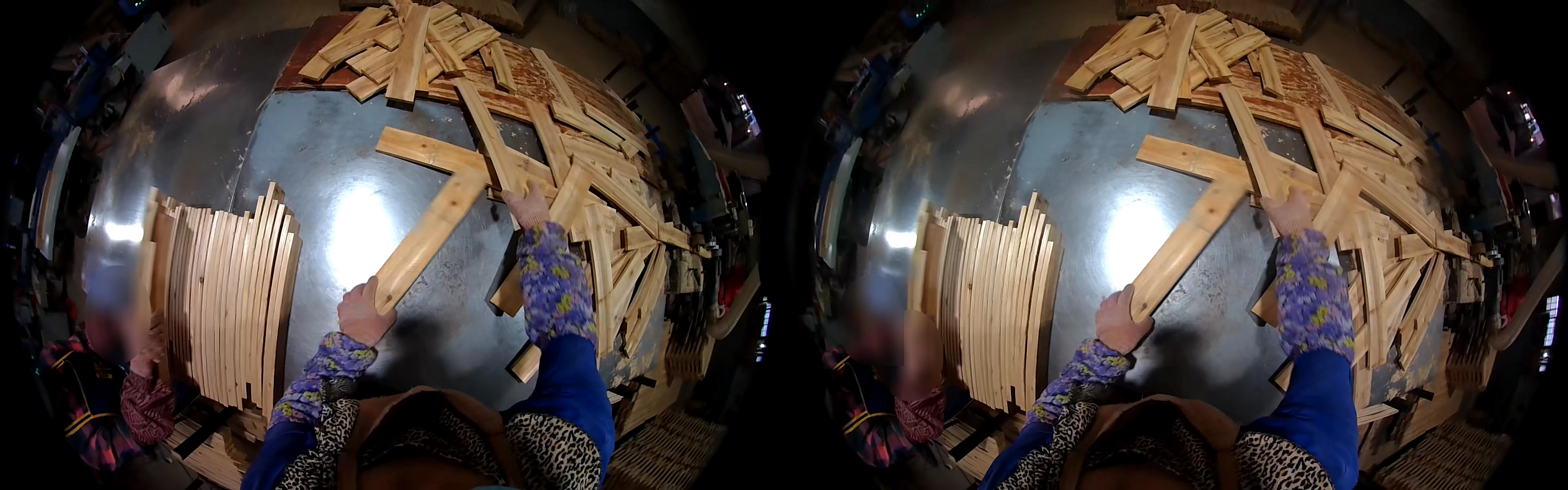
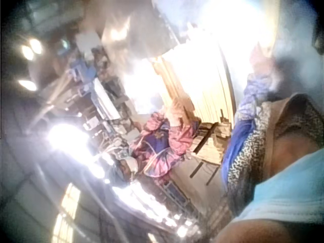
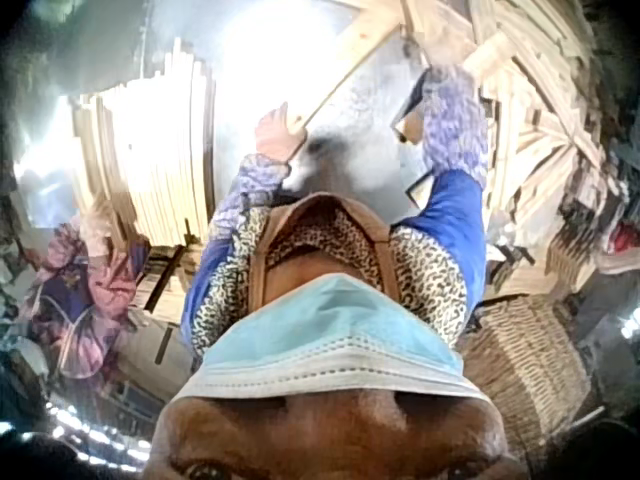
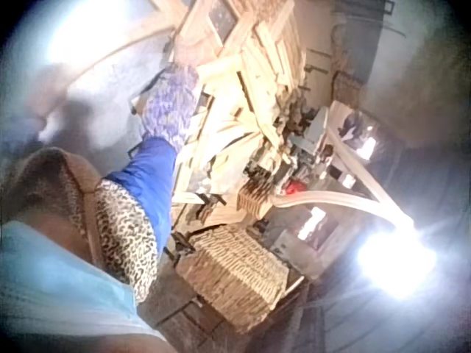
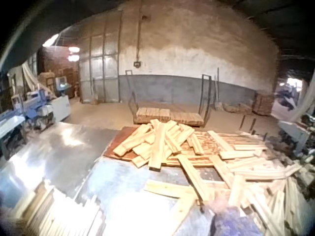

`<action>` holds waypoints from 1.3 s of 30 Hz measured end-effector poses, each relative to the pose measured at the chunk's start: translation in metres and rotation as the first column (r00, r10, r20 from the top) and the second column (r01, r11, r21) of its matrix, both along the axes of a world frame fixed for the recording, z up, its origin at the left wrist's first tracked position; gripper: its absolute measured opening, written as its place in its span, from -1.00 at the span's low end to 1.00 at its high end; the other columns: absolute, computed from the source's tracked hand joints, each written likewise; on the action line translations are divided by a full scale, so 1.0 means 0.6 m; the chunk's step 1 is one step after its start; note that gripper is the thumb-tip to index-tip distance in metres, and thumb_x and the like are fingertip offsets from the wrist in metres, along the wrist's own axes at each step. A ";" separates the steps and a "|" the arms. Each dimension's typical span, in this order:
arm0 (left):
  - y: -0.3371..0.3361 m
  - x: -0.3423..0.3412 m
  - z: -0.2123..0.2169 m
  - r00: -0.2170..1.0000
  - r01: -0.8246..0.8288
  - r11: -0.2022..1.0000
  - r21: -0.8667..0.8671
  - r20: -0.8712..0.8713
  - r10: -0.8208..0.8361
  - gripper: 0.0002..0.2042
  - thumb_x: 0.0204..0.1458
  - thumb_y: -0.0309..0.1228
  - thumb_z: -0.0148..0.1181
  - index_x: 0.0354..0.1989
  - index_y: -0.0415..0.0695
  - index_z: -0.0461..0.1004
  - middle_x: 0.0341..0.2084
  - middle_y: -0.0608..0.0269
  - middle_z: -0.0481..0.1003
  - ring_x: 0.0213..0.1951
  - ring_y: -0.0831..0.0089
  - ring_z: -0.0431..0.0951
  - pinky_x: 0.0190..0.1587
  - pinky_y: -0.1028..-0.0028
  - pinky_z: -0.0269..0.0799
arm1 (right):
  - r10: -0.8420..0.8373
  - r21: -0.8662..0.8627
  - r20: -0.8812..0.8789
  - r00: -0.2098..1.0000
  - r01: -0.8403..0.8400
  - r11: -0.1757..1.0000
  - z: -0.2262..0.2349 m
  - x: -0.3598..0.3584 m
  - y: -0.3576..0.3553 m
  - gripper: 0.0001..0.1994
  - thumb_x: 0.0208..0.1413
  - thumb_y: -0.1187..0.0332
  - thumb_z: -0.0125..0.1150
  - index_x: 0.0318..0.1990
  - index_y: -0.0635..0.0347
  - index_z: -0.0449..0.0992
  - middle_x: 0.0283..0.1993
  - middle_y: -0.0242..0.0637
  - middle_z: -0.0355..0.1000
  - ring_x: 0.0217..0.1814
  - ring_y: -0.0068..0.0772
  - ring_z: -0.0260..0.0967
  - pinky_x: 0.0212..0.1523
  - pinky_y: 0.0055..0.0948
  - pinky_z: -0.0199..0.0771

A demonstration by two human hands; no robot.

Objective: The person repeatedly picks up thin wooden planks from a pile on a metal table and stacks them neatly. The person handles the planks one by one or in small groups, aligning them into a growing stack on the left side of the table.

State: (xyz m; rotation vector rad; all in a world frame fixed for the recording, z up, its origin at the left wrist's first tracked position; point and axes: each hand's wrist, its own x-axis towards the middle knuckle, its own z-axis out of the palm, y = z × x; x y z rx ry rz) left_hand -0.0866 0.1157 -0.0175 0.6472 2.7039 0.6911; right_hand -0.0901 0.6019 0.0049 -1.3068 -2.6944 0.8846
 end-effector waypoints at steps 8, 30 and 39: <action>0.001 0.038 0.022 0.923 -0.091 0.982 0.167 0.385 0.020 -0.22 0.09 -0.06 0.47 0.45 -0.24 0.50 0.47 -0.44 0.34 0.50 -0.24 0.36 0.55 0.16 0.32 | 0.603 -0.539 -0.234 0.763 -0.618 0.572 -0.054 0.186 -0.474 -0.29 0.37 0.02 0.27 0.56 0.17 0.32 0.15 0.05 0.68 0.22 0.14 0.64 0.33 -0.07 0.59; -0.199 0.049 0.070 0.935 -0.352 0.910 0.220 0.029 0.355 -0.26 0.11 -0.19 0.46 0.44 -0.29 0.43 0.21 -0.30 0.56 0.27 -0.21 0.55 0.41 0.01 0.41 | -0.101 -0.858 -0.373 0.922 -0.302 0.415 0.021 -0.110 -0.273 -0.38 0.39 -0.03 0.32 0.30 0.40 0.60 0.11 -0.09 0.69 0.19 -0.33 0.62 0.28 -0.31 0.58; -0.189 0.129 0.063 0.963 -0.240 0.970 0.045 0.135 0.232 -0.61 0.18 -0.30 0.38 0.10 -0.29 0.63 -0.03 -0.11 0.66 0.06 -0.12 0.65 0.19 0.00 0.55 | -0.003 0.525 0.057 0.998 -0.027 0.850 -0.051 0.131 -0.483 -0.02 0.00 -0.06 0.64 0.50 0.24 0.33 0.47 0.04 0.40 0.61 0.20 0.19 0.50 0.01 0.40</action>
